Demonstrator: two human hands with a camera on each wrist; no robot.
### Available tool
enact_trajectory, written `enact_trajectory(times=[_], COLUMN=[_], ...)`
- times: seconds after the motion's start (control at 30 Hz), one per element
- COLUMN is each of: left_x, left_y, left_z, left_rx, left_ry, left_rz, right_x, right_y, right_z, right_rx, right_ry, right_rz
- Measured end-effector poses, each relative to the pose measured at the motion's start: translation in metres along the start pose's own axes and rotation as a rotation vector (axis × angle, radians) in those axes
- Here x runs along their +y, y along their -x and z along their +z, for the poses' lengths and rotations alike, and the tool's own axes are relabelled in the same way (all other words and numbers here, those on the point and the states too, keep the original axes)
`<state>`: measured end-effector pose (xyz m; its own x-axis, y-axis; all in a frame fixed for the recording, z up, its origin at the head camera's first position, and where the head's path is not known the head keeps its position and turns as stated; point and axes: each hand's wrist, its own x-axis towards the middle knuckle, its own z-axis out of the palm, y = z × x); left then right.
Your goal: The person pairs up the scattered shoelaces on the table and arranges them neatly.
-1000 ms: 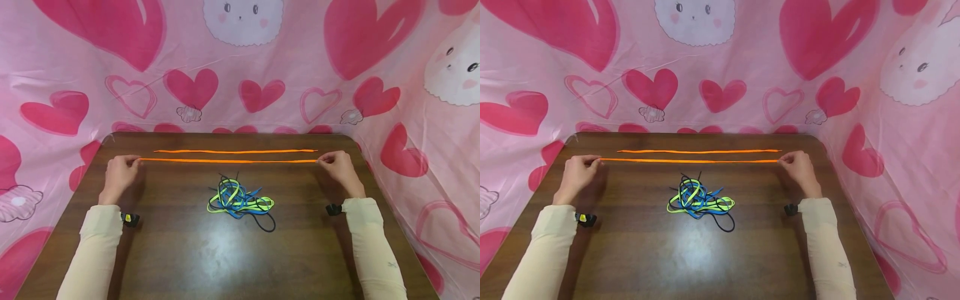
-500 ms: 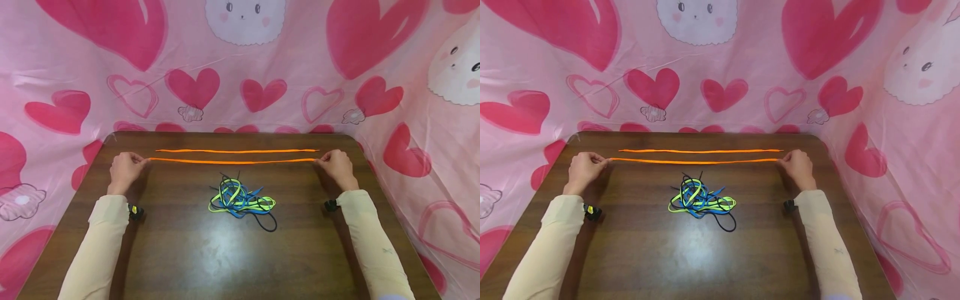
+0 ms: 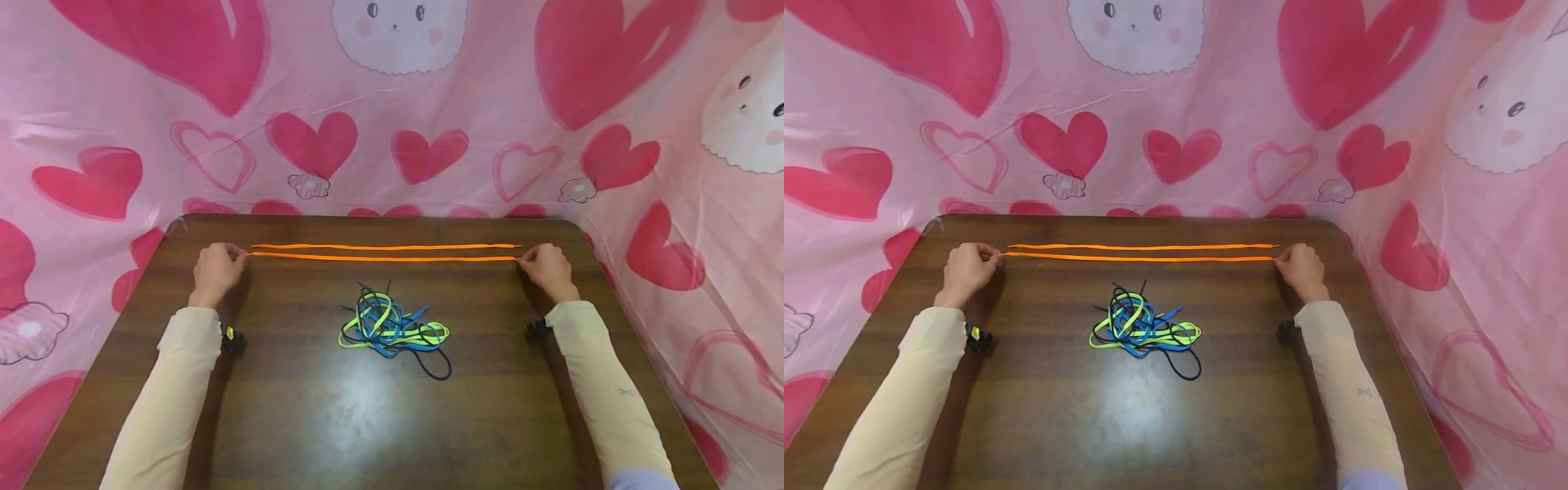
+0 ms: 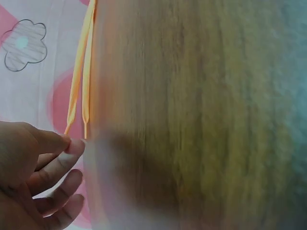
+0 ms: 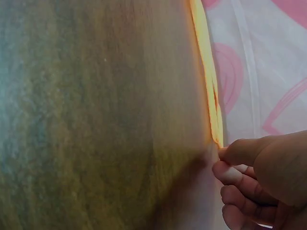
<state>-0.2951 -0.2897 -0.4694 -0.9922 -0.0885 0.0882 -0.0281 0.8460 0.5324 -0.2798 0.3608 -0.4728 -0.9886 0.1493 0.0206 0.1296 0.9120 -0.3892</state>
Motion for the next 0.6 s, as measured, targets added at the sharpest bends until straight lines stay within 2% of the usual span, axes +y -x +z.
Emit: enact_trajectory(times=[0.6], left_x=[0.005], left_y=[-0.015], left_z=[0.014], left_rx=[-0.042], left_ry=[-0.036], left_rz=[-0.014], right_x=[0.006], right_y=[-0.015], right_z=[-0.001], right_rx=[-0.014], right_ry=[-0.019], right_rz=[0.031])
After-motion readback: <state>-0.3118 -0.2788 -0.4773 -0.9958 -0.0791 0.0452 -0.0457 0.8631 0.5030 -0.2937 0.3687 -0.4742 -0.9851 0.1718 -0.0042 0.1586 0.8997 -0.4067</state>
